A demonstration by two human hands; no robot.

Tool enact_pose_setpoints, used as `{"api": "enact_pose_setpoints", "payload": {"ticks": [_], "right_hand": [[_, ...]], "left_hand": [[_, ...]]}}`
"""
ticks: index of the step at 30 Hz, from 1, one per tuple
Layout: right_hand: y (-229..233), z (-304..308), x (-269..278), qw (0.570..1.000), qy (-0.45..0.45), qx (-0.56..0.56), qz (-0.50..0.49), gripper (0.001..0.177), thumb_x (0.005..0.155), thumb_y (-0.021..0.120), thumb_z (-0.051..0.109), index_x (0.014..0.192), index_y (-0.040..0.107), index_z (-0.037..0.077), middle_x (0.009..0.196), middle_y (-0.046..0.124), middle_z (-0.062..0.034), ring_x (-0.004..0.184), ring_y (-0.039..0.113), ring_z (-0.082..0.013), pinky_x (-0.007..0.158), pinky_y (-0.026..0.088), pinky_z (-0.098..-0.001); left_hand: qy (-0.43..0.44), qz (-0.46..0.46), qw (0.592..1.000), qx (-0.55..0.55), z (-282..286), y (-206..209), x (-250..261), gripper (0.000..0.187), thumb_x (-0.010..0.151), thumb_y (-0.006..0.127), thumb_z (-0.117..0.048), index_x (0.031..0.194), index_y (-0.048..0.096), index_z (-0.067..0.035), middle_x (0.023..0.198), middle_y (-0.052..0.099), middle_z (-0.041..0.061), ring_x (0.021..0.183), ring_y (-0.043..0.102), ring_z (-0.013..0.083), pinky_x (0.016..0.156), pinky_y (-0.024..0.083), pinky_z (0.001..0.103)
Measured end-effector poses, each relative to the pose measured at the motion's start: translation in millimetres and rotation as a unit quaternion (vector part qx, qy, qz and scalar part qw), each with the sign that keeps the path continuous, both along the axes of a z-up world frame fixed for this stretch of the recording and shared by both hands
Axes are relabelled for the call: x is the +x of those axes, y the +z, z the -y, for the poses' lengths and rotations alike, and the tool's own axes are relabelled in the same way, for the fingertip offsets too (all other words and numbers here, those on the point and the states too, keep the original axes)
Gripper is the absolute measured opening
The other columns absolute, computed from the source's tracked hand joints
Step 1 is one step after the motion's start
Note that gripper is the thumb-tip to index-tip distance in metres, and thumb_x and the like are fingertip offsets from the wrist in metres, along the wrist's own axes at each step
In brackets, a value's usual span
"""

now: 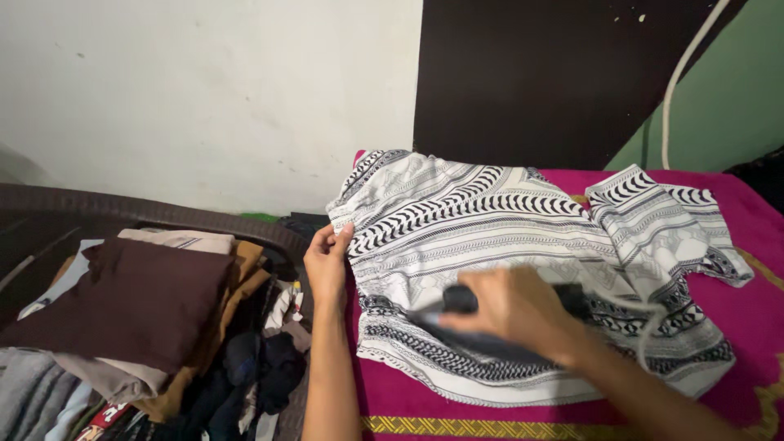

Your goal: The person irons a white shirt with a black pattern on a pink surface and subsequently folds it.

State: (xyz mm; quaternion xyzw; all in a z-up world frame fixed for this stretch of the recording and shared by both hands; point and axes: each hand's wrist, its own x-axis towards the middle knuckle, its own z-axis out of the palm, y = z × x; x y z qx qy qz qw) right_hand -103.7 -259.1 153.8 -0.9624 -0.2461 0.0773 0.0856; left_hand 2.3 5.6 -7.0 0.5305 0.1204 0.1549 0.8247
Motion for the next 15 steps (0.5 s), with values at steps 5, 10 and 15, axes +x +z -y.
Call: {"api": "enact_pose_setpoints", "payload": {"ticks": [5, 10, 15], "right_hand": [[17, -4, 88, 0.99, -0.134, -0.022, 0.046, 0.064, 0.072, 0.075, 0.07, 0.095, 0.077, 0.01, 0.068, 0.072, -0.0127, 0.06, 0.072, -0.027, 0.06, 0.058, -0.0426], [15, -1, 100, 0.982, -0.097, 0.001, 0.161, 0.065, 0.069, 0.08, 0.069, 0.088, 0.08, 0.007, 0.07, 0.072, -0.0154, 0.066, 0.071, -0.0302, 0.064, 0.056, -0.0424], [13, -11, 34, 0.977, -0.127, -0.114, -0.125, 0.063, 0.083, 0.063, 0.072, 0.109, 0.072, 0.016, 0.068, 0.069, -0.0035, 0.055, 0.066, -0.0155, 0.048, 0.053, -0.033]], "left_hand": [[-0.016, 0.022, 1.0, -0.016, -1, 5, -4, 0.037, 0.089, 0.08, -0.015, 0.118, 0.07, 0.006, 0.089, 0.066, -0.003, 0.08, 0.058, 0.005, 0.075, 0.047, 0.02], [-0.015, 0.016, 1.0, -0.02, 0, 5, -3, 0.037, 0.088, 0.078, -0.014, 0.119, 0.068, 0.005, 0.092, 0.071, 0.001, 0.084, 0.064, 0.0069, 0.077, 0.05, 0.021], [-0.022, 0.036, 0.998, -0.053, 0, 0, -1, 0.039, 0.088, 0.079, -0.013, 0.12, 0.068, 0.006, 0.091, 0.07, 0.001, 0.084, 0.063, 0.0075, 0.079, 0.05, 0.022]]}}
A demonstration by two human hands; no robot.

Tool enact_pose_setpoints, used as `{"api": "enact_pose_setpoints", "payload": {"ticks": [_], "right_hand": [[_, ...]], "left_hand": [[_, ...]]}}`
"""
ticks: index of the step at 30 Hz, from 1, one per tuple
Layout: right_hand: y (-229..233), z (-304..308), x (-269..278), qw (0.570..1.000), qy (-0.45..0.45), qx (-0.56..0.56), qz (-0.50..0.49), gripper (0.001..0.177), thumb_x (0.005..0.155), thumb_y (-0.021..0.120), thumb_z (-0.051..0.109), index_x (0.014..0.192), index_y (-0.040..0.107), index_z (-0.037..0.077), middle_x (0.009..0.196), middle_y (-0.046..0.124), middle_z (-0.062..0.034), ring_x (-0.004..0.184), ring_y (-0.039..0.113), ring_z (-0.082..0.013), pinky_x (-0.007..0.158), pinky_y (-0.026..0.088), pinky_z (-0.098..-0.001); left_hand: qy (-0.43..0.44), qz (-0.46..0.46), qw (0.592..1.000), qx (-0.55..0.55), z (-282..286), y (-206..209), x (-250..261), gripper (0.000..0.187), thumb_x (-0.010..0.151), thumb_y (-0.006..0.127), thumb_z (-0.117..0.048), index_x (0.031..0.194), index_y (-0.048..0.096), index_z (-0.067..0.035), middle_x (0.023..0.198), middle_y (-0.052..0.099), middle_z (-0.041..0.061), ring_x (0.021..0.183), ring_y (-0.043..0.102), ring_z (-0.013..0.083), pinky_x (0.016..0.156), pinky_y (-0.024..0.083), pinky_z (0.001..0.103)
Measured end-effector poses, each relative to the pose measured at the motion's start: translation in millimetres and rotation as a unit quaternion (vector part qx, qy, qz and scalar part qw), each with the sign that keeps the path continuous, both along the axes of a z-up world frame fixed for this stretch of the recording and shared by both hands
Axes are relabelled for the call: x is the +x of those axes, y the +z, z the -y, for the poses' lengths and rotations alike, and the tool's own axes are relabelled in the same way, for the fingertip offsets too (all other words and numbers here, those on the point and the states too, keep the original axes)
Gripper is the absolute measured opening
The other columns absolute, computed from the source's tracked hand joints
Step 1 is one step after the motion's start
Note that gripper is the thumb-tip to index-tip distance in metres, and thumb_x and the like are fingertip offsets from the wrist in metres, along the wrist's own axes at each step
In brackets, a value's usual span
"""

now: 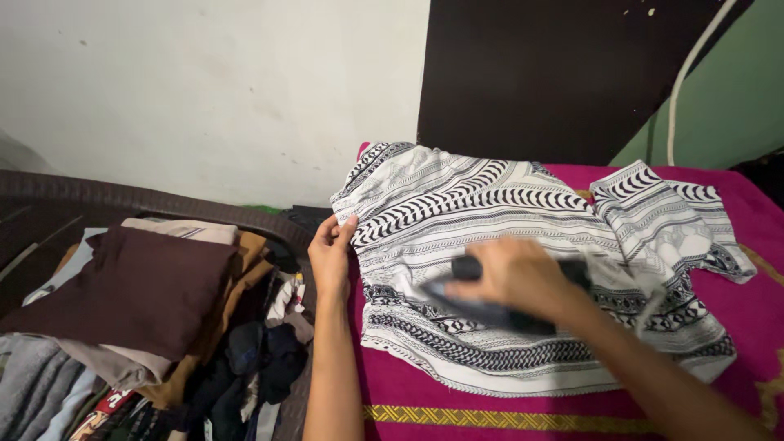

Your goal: The person irons a white shirt with a black pattern on a pink surface and subsequently folds it.

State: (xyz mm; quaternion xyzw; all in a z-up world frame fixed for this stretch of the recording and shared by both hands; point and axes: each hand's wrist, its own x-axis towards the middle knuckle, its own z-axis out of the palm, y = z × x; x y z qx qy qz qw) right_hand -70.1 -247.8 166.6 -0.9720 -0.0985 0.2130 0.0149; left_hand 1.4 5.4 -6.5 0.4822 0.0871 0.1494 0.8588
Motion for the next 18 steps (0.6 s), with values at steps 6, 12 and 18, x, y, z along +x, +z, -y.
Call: {"api": "enact_pose_setpoints", "payload": {"ticks": [6, 12, 18], "right_hand": [[10, 2, -59, 0.999, 0.051, -0.001, 0.009, 0.065, 0.081, 0.059, 0.075, 0.092, 0.073, 0.012, 0.067, 0.069, 0.0001, 0.05, 0.063, -0.0135, 0.046, 0.049, -0.0305], [4, 4, 42, 0.994, -0.049, -0.006, 0.101, 0.07, 0.079, 0.065, 0.077, 0.099, 0.071, 0.01, 0.068, 0.071, -0.0112, 0.059, 0.072, -0.0239, 0.055, 0.058, -0.0409], [-12, 26, 94, 0.954, -0.035, 0.061, 0.29, 0.071, 0.069, 0.08, 0.07, 0.084, 0.075, 0.001, 0.073, 0.072, -0.0215, 0.071, 0.073, -0.0372, 0.066, 0.058, -0.0474]], "left_hand": [[0.002, -0.036, 0.999, 0.033, 1, 8, -3, 0.039, 0.088, 0.08, -0.012, 0.122, 0.069, 0.004, 0.087, 0.065, -0.002, 0.081, 0.06, 0.0063, 0.077, 0.048, 0.021], [0.015, -0.034, 0.998, 0.041, 1, 3, 0, 0.041, 0.087, 0.081, -0.017, 0.121, 0.069, 0.004, 0.09, 0.068, 0.0, 0.083, 0.062, 0.0062, 0.077, 0.049, 0.022], [0.239, -0.098, 0.828, 0.497, -7, -41, 30, 0.085, 0.08, 0.09, -0.061, 0.124, 0.068, 0.009, 0.114, 0.06, 0.037, 0.108, 0.057, 0.0535, 0.095, 0.047, 0.056]]}}
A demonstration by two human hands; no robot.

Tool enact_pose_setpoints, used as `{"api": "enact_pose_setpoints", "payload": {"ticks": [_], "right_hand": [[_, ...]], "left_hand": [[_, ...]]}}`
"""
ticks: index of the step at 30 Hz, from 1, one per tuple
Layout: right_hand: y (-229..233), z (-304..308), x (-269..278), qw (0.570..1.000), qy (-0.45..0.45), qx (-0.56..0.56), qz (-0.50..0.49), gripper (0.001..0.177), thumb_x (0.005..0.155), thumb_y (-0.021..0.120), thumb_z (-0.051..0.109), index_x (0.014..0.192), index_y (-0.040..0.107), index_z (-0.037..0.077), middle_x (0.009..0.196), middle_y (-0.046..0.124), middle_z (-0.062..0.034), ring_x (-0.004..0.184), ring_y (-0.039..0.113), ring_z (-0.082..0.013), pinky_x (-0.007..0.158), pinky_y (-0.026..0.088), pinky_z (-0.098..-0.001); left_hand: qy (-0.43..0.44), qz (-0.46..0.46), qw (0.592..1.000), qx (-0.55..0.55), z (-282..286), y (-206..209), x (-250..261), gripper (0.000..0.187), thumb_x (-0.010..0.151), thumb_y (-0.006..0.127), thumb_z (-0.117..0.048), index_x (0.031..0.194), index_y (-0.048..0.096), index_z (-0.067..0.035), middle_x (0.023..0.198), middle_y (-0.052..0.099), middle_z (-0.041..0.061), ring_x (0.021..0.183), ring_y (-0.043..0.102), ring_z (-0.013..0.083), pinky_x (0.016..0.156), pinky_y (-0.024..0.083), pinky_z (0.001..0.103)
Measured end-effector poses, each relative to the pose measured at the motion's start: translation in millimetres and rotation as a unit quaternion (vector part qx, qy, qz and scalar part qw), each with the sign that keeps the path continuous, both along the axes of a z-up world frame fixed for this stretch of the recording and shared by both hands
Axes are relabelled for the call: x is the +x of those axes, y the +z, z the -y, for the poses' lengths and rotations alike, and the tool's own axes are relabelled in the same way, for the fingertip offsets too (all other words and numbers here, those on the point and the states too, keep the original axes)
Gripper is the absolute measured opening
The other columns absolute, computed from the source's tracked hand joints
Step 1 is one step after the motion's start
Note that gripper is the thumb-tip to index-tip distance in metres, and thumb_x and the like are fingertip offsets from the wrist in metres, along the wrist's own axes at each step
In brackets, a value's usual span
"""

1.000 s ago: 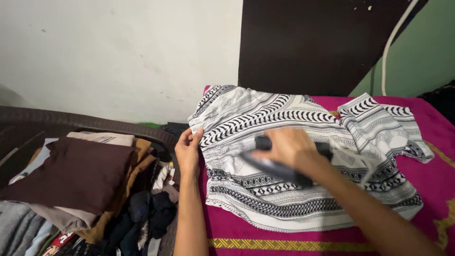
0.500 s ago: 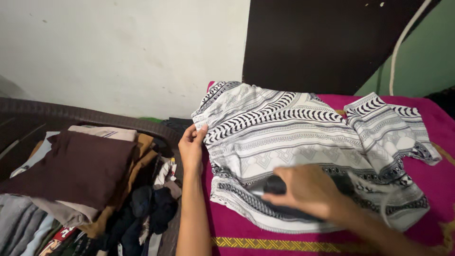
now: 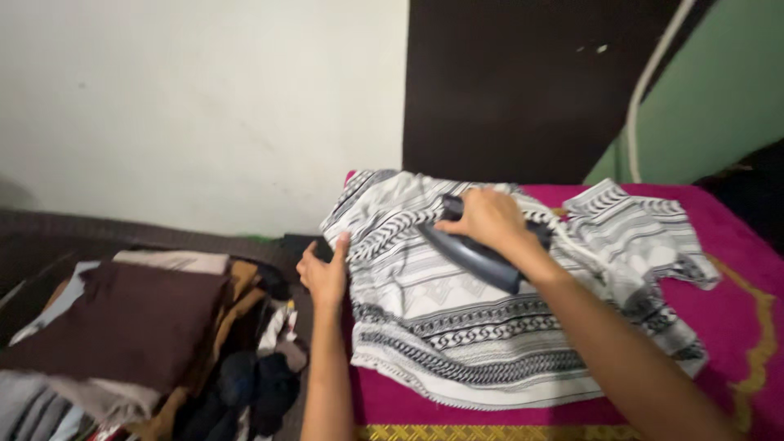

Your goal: The person irons a white shirt with a black pattern on a pink surface and subsequently folds it.

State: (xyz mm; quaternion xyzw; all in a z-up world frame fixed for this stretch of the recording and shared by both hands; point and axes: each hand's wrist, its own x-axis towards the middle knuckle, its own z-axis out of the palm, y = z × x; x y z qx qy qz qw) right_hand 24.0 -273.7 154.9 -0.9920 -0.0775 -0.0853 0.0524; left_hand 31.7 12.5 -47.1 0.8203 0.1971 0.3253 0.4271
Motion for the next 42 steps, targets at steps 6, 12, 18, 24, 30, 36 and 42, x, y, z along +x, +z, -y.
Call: {"api": "enact_pose_setpoints", "payload": {"ticks": [6, 12, 18, 24, 30, 36, 42], "right_hand": [[0, 38, -67, 0.998, 0.013, 0.046, -0.035, 0.065, 0.068, 0.081, 0.064, 0.087, 0.076, 0.003, 0.08, 0.074, -0.0218, 0.078, 0.073, -0.0384, 0.074, 0.057, -0.0482], [19, 163, -71, 0.959, -0.148, 0.226, -0.082, 0.07, 0.063, 0.082, 0.063, 0.104, 0.078, 0.007, 0.085, 0.079, -0.0139, 0.076, 0.077, -0.0272, 0.073, 0.06, -0.0402], [41, 383, -57, 0.827, -0.327, 0.424, 0.172, 0.065, 0.098, 0.067, 0.059, 0.082, 0.069, -0.004, 0.073, 0.064, -0.0153, 0.059, 0.058, -0.0199, 0.057, 0.046, -0.0353], [-35, 445, -43, 0.646, -0.264, 0.613, 0.37, 0.033, 0.097, 0.07, 0.039, 0.111, 0.063, 0.009, 0.074, 0.06, 0.0027, 0.056, 0.054, -0.0097, 0.055, 0.048, -0.0275], [-104, 437, -63, 0.64, -0.231, 0.586, 0.44, 0.04, 0.111, 0.067, 0.043, 0.112, 0.062, 0.003, 0.083, 0.06, -0.0016, 0.07, 0.058, -0.0095, 0.069, 0.048, -0.0262], [-85, 410, -93, 0.691, -0.218, 0.501, 0.474, 0.043, 0.104, 0.076, 0.035, 0.122, 0.052, 0.005, 0.112, 0.059, -0.0075, 0.098, 0.058, -0.0199, 0.09, 0.048, -0.0337], [-15, 276, -124, 0.802, -0.115, 0.141, 0.569, 0.046, 0.094, 0.077, -0.001, 0.127, 0.046, 0.003, 0.133, 0.046, -0.0174, 0.133, 0.044, -0.0286, 0.116, 0.038, -0.0443]], "left_hand": [[-0.122, -0.2, 0.969, -0.075, 3, 10, 37, 0.09, 0.071, 0.082, -0.069, 0.124, 0.067, 0.001, 0.124, 0.068, 0.029, 0.119, 0.063, 0.0436, 0.103, 0.047, 0.05], [-0.187, -0.075, 0.977, -0.072, 33, 23, 67, 0.051, 0.077, 0.083, -0.035, 0.112, 0.075, 0.002, 0.107, 0.078, 0.023, 0.102, 0.074, 0.0353, 0.093, 0.055, 0.044], [-0.34, -0.053, 0.888, -0.304, 67, 85, 49, 0.052, 0.077, 0.086, -0.033, 0.11, 0.076, 0.006, 0.103, 0.076, 0.012, 0.091, 0.066, 0.0222, 0.08, 0.051, 0.035], [-0.238, -0.171, 0.89, -0.35, 96, 124, 48, 0.056, 0.08, 0.084, -0.04, 0.118, 0.072, -0.001, 0.114, 0.069, 0.012, 0.097, 0.066, 0.0209, 0.083, 0.051, 0.04], [-0.247, -0.034, 0.876, -0.413, 102, 111, 70, 0.037, 0.072, 0.083, -0.021, 0.102, 0.064, -0.011, 0.099, 0.072, 0.009, 0.086, 0.069, 0.0249, 0.074, 0.056, 0.041], [-0.265, -0.065, 0.858, -0.434, 94, 74, 109, 0.017, 0.081, 0.074, -0.012, 0.09, 0.065, -0.001, 0.084, 0.062, 0.014, 0.071, 0.061, 0.0277, 0.059, 0.049, 0.044], [-0.308, -0.068, 0.813, -0.49, 84, 105, 101, 0.037, 0.081, 0.075, -0.035, 0.105, 0.072, -0.006, 0.097, 0.063, 0.013, 0.083, 0.06, 0.0269, 0.068, 0.048, 0.042]]}}
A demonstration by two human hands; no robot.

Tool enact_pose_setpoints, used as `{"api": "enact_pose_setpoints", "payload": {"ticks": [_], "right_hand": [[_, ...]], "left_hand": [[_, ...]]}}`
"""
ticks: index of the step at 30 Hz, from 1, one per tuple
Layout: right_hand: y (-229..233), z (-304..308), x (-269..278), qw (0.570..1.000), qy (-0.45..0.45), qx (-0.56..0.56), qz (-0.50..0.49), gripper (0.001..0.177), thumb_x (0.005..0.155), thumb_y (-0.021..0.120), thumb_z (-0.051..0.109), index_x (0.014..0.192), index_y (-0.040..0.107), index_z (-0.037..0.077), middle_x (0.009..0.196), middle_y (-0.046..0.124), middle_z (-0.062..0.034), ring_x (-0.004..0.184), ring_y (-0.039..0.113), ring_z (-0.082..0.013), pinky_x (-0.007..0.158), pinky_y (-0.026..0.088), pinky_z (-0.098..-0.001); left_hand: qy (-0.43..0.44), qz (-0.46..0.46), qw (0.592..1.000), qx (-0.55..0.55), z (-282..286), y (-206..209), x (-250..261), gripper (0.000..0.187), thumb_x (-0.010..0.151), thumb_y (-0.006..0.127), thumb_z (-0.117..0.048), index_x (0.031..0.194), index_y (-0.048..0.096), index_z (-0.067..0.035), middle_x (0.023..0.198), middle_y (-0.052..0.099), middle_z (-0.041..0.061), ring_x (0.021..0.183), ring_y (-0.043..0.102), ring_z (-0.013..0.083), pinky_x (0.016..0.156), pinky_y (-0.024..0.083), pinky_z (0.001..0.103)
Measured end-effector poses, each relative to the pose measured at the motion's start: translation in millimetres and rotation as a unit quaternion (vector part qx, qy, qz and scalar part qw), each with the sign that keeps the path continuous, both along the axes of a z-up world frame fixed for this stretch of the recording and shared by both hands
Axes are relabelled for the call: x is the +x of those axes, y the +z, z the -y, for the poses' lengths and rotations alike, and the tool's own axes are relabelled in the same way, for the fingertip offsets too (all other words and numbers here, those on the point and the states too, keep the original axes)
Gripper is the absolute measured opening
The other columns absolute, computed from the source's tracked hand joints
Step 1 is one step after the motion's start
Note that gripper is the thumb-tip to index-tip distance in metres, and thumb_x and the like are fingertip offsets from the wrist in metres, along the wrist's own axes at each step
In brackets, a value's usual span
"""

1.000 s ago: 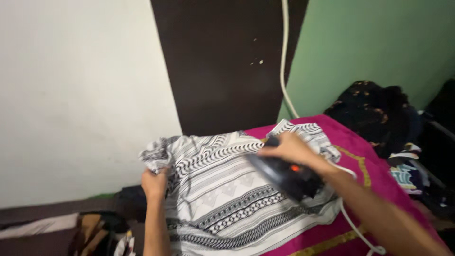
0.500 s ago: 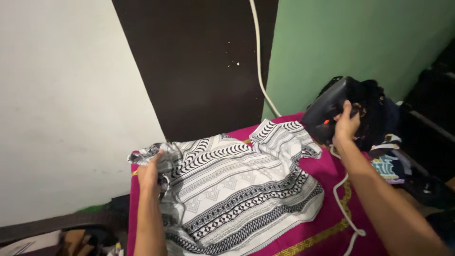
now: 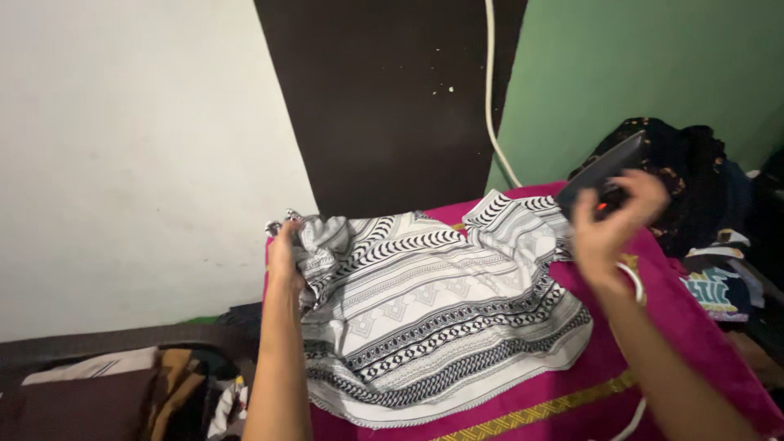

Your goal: The person irons a white shirt with a black pattern on a pink surface and subsequently folds it.

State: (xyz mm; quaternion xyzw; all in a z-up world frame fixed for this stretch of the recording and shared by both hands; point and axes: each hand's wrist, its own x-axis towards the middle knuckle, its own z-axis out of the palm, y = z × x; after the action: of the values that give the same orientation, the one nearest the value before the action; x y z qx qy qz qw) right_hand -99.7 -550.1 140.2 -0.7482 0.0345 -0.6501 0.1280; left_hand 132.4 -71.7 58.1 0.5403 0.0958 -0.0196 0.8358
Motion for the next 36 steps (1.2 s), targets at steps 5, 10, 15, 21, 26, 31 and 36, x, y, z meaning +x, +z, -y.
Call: {"api": "enact_pose_setpoints", "payload": {"ticks": [5, 10, 15, 21, 26, 31, 36], "right_hand": [[29, -158, 52, 0.897, 0.339, 0.072, -0.273, 0.075, 0.079, 0.074, -0.002, 0.145, 0.04, 0.006, 0.141, 0.044, -0.0194, 0.123, 0.059, -0.03, 0.102, 0.048, -0.0377], [34, -211, 150, 0.845, 0.373, -0.043, -0.381, 0.106, 0.064, 0.065, -0.009, 0.159, 0.028, 0.017, 0.161, 0.025, -0.0278, 0.138, 0.041, -0.0445, 0.108, 0.044, -0.0424], [-63, -209, 252, 0.8, 0.312, -0.123, -0.498, 0.066, 0.077, 0.064, 0.01, 0.14, 0.054, 0.026, 0.151, 0.042, -0.0169, 0.137, 0.047, -0.0394, 0.107, 0.043, -0.0451], [-66, -207, 270, 0.893, 0.22, 0.098, -0.38, 0.039, 0.082, 0.059, 0.007, 0.114, 0.078, 0.019, 0.12, 0.073, -0.0124, 0.107, 0.07, -0.0363, 0.09, 0.054, -0.0436], [94, -193, 224, 0.962, 0.254, 0.091, -0.042, 0.034, 0.088, 0.059, -0.002, 0.118, 0.075, 0.002, 0.105, 0.074, -0.0194, 0.097, 0.074, -0.0336, 0.086, 0.057, -0.0401], [132, -107, 124, 0.941, 0.305, -0.037, -0.138, 0.032, 0.095, 0.063, 0.011, 0.124, 0.071, 0.002, 0.097, 0.069, -0.0174, 0.087, 0.066, -0.0249, 0.078, 0.051, -0.0385], [28, -19, 138, 0.697, 0.157, -0.05, -0.698, 0.041, 0.099, 0.05, 0.033, 0.129, 0.071, 0.016, 0.105, 0.074, -0.0181, 0.095, 0.07, -0.0292, 0.089, 0.054, -0.041]], "left_hand": [[-0.161, -0.013, 0.974, 0.157, 15, 87, -59, 0.073, 0.077, 0.078, -0.05, 0.136, 0.068, -0.007, 0.145, 0.058, 0.019, 0.135, 0.051, 0.0311, 0.113, 0.036, 0.053], [-0.395, 0.067, 0.912, 0.086, -3, 115, -141, 0.076, 0.065, 0.087, -0.024, 0.134, 0.063, -0.005, 0.125, 0.07, 0.015, 0.115, 0.066, 0.0275, 0.103, 0.05, 0.041], [-0.453, 0.044, 0.891, 0.011, -63, 94, -176, 0.079, 0.068, 0.087, -0.02, 0.138, 0.058, 0.003, 0.131, 0.07, 0.016, 0.123, 0.064, 0.0286, 0.109, 0.047, 0.038], [-0.341, -0.006, 0.929, 0.142, -87, 92, -178, 0.075, 0.075, 0.079, -0.034, 0.139, 0.057, -0.002, 0.127, 0.073, 0.014, 0.115, 0.07, 0.026, 0.101, 0.055, 0.039], [-0.216, -0.007, 0.976, 0.028, -72, 106, -162, 0.061, 0.088, 0.068, -0.038, 0.134, 0.058, 0.001, 0.115, 0.073, 0.023, 0.088, 0.076, 0.0282, 0.073, 0.063, 0.041], [-0.19, -0.004, 0.982, 0.02, -69, 93, -153, 0.055, 0.092, 0.064, -0.038, 0.132, 0.062, 0.001, 0.113, 0.076, 0.018, 0.09, 0.078, 0.0226, 0.073, 0.066, 0.036], [-0.288, -0.045, 0.885, 0.363, -37, 58, -147, 0.054, 0.107, 0.056, -0.049, 0.143, 0.059, -0.01, 0.115, 0.049, 0.052, 0.07, 0.041, 0.035, 0.067, 0.034, 0.048]]}}
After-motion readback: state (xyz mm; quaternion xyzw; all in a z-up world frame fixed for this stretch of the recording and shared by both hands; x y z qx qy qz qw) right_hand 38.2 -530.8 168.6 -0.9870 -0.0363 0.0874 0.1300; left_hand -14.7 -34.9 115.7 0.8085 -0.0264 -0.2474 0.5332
